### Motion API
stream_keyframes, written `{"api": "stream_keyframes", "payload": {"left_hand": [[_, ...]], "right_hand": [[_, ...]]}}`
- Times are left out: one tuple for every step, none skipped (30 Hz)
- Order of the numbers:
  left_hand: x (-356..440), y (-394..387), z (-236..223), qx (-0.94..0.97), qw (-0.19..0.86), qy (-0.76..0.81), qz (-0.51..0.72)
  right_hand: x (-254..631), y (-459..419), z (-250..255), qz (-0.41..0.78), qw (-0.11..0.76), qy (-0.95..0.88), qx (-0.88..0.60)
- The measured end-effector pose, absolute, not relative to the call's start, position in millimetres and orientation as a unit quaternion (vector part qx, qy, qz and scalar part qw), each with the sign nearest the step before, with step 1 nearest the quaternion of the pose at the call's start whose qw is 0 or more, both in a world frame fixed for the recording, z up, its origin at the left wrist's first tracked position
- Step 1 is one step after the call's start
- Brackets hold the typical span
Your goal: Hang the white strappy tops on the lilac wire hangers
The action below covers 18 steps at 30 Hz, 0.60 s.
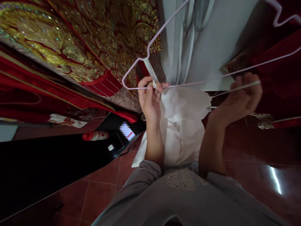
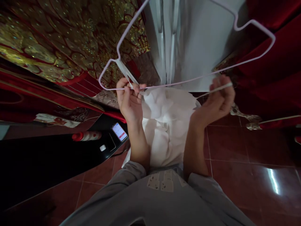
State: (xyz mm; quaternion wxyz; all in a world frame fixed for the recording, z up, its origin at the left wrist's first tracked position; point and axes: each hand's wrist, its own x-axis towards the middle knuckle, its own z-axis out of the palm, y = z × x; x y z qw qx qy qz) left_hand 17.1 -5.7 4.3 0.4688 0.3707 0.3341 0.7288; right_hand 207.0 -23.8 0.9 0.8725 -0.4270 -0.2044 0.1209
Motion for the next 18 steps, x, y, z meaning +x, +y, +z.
{"api": "stream_keyframes", "payload": {"left_hand": [[18, -7, 6, 0.361, 0.478, 0.335, 0.727], [19, -7, 8, 0.351, 0.487, 0.334, 0.727], [19, -7, 9, 0.344, 0.494, 0.332, 0.726], [19, -7, 10, 0.337, 0.499, 0.329, 0.727], [19, -7, 11, 0.333, 0.502, 0.325, 0.729], [18, -6, 12, 0.330, 0.505, 0.321, 0.730], [18, -6, 12, 0.329, 0.507, 0.317, 0.731], [18, -6, 13, 0.328, 0.509, 0.312, 0.732], [18, -6, 13, 0.327, 0.511, 0.309, 0.732], [18, -7, 14, 0.327, 0.513, 0.309, 0.731], [18, -8, 14, 0.326, 0.515, 0.313, 0.729], [18, -8, 15, 0.325, 0.514, 0.320, 0.727], [18, -8, 15, 0.325, 0.511, 0.326, 0.726], [17, -8, 15, 0.327, 0.507, 0.329, 0.727], [16, -7, 15, 0.330, 0.501, 0.327, 0.730], [15, -6, 15, 0.334, 0.496, 0.319, 0.736], [13, -4, 14, 0.339, 0.490, 0.308, 0.742], [12, -2, 14, 0.343, 0.484, 0.297, 0.748]], "right_hand": [[220, -23, 0, 0.094, 0.870, -0.200, -0.440], [234, -22, -1, 0.073, 0.868, -0.195, -0.452], [248, -20, -1, 0.062, 0.867, -0.196, -0.455], [261, -17, 0, 0.060, 0.868, -0.207, -0.448], [273, -14, 2, 0.052, 0.870, -0.218, -0.439], [282, -11, 5, 0.047, 0.870, -0.233, -0.433], [290, -8, 9, 0.044, 0.867, -0.249, -0.430], [295, -6, 14, 0.047, 0.859, -0.267, -0.434], [299, -5, 19, 0.053, 0.847, -0.290, -0.442], [302, -4, 24, 0.058, 0.837, -0.312, -0.446], [304, -3, 28, 0.060, 0.829, -0.331, -0.447], [306, -3, 31, 0.059, 0.822, -0.347, -0.447], [308, -2, 34, 0.060, 0.815, -0.361, -0.449], [311, -1, 36, 0.059, 0.808, -0.374, -0.451], [314, 0, 38, 0.061, 0.797, -0.390, -0.457], [317, 1, 40, 0.067, 0.778, -0.415, -0.467], [319, 3, 43, 0.070, 0.755, -0.444, -0.478], [321, 5, 46, 0.066, 0.730, -0.475, -0.487]]}}
